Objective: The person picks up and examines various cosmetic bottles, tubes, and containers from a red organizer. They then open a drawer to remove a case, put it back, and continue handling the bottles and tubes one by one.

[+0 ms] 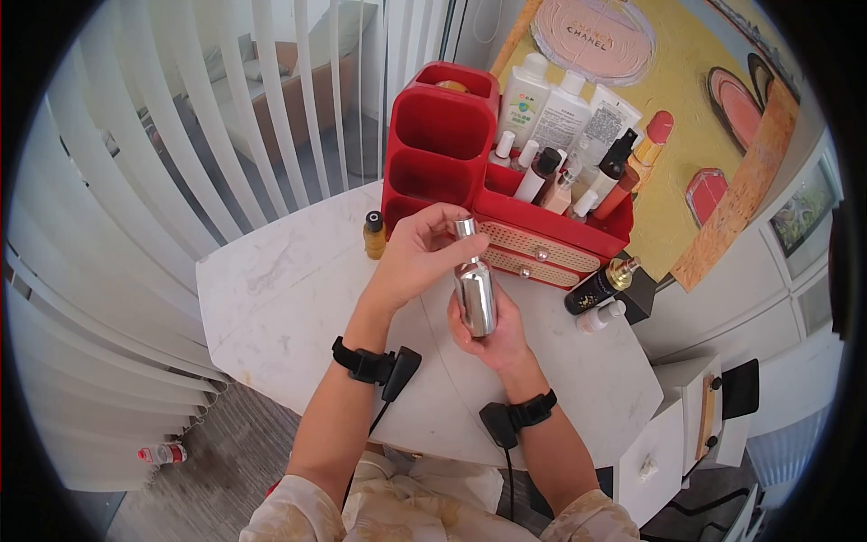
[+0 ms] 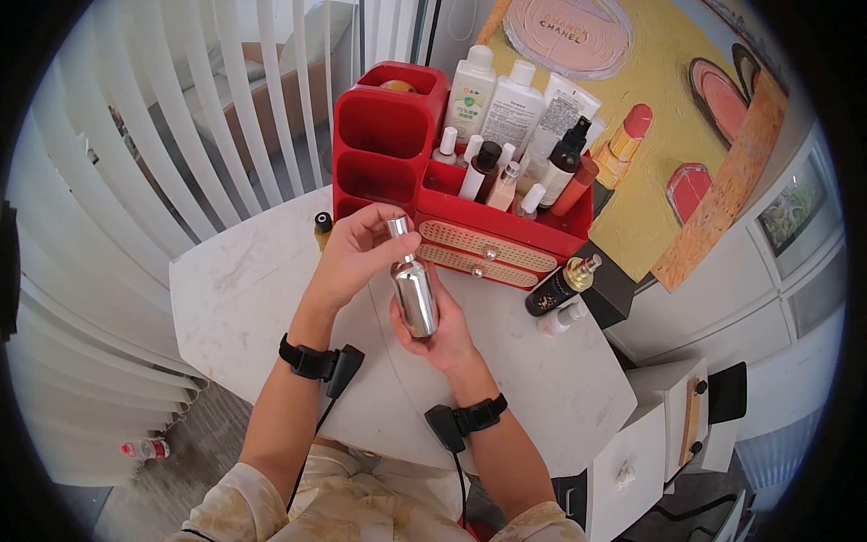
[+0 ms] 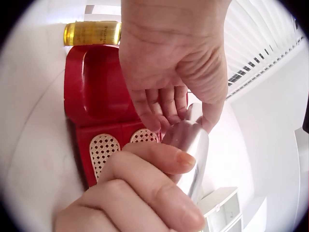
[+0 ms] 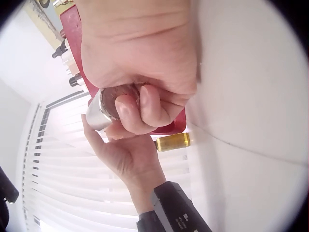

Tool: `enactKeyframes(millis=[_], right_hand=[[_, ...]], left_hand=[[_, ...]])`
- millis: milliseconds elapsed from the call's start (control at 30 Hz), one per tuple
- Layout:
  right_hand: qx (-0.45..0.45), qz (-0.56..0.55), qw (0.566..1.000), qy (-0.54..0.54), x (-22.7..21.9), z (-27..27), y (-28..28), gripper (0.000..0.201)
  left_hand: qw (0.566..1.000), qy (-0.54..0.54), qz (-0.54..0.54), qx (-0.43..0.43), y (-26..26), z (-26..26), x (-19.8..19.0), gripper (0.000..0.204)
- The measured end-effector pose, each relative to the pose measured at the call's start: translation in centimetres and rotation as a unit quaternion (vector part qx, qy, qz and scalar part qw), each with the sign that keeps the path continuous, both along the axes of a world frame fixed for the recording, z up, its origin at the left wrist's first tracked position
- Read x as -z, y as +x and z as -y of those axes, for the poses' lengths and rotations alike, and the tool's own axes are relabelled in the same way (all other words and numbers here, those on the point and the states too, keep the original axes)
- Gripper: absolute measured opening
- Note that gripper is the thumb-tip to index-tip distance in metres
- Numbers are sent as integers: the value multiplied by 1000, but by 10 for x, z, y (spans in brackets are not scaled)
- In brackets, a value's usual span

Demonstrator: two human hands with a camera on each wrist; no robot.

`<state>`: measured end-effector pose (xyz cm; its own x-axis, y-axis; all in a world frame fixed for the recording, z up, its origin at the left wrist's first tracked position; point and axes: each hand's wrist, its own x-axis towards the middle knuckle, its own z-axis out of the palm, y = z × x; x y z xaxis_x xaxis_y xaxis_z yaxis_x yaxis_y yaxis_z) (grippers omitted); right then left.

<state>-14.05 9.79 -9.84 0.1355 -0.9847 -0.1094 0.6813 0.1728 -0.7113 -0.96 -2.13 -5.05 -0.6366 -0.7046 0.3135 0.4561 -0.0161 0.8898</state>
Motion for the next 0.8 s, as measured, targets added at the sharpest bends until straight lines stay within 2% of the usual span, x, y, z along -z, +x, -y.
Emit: enactKeyframes(millis=[67, 167, 267, 300, 367, 467, 567, 667, 800], right_hand=[[-3, 21, 1000, -4, 8, 2, -3, 64], [-24, 13, 999, -25, 8, 3, -4, 58], [29, -50, 998, 37, -10, 0, 8, 78], [28, -53, 998, 37, -11, 0, 8, 78], [27, -58, 997, 38, -12, 0, 8, 78], [-44, 1, 997, -62, 19, 5, -10, 66], [-50, 16, 996, -74, 17, 5, -12, 70], [61, -8, 998, 33, -6, 2, 4, 80], [50, 17, 999, 13, -9, 0, 3, 75]], left_hand=[[999, -16, 18, -35, -2, 3, 3, 16], [997, 8, 37, -68, -2, 4, -1, 28], [995, 41, 46, -81, 0, 5, -3, 40], [994, 49, 48, -84, 0, 6, -4, 43], [995, 32, 54, -76, 2, 7, -4, 38], [998, 3, 37, -47, 0, 3, -1, 29], [999, -7, 40, -11, -1, 3, 3, 22], [998, -19, 57, -16, 0, 2, 2, 24], [996, -46, 67, -35, 5, -4, -3, 23]])
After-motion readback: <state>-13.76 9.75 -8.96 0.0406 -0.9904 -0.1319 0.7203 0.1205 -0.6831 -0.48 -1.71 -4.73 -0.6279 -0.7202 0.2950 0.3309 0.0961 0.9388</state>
